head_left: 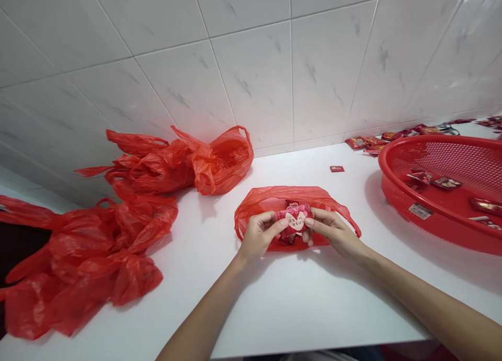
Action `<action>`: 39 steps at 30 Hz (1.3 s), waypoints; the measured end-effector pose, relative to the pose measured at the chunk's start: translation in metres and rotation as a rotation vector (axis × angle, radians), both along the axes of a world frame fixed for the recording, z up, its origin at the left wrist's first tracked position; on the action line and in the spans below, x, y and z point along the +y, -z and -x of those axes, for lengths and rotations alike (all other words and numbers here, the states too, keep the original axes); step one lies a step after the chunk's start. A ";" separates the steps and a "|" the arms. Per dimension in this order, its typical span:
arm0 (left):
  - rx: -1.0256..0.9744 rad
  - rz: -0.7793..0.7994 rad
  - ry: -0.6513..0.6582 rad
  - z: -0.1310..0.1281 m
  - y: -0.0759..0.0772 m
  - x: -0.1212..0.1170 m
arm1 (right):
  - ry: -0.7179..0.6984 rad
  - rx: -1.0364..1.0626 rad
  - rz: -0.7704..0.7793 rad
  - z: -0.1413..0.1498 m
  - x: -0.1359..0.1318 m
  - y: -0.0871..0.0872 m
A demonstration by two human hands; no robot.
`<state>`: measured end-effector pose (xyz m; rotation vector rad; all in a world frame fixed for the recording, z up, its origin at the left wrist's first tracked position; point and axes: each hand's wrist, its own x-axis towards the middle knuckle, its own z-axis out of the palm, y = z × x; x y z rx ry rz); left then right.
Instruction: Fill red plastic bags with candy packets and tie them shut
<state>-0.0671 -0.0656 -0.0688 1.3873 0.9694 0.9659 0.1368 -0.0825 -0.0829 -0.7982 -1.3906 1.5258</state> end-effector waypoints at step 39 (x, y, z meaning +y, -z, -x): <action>0.877 -0.463 -0.049 -0.002 0.018 0.002 | 0.323 -0.487 -0.240 -0.012 0.017 0.033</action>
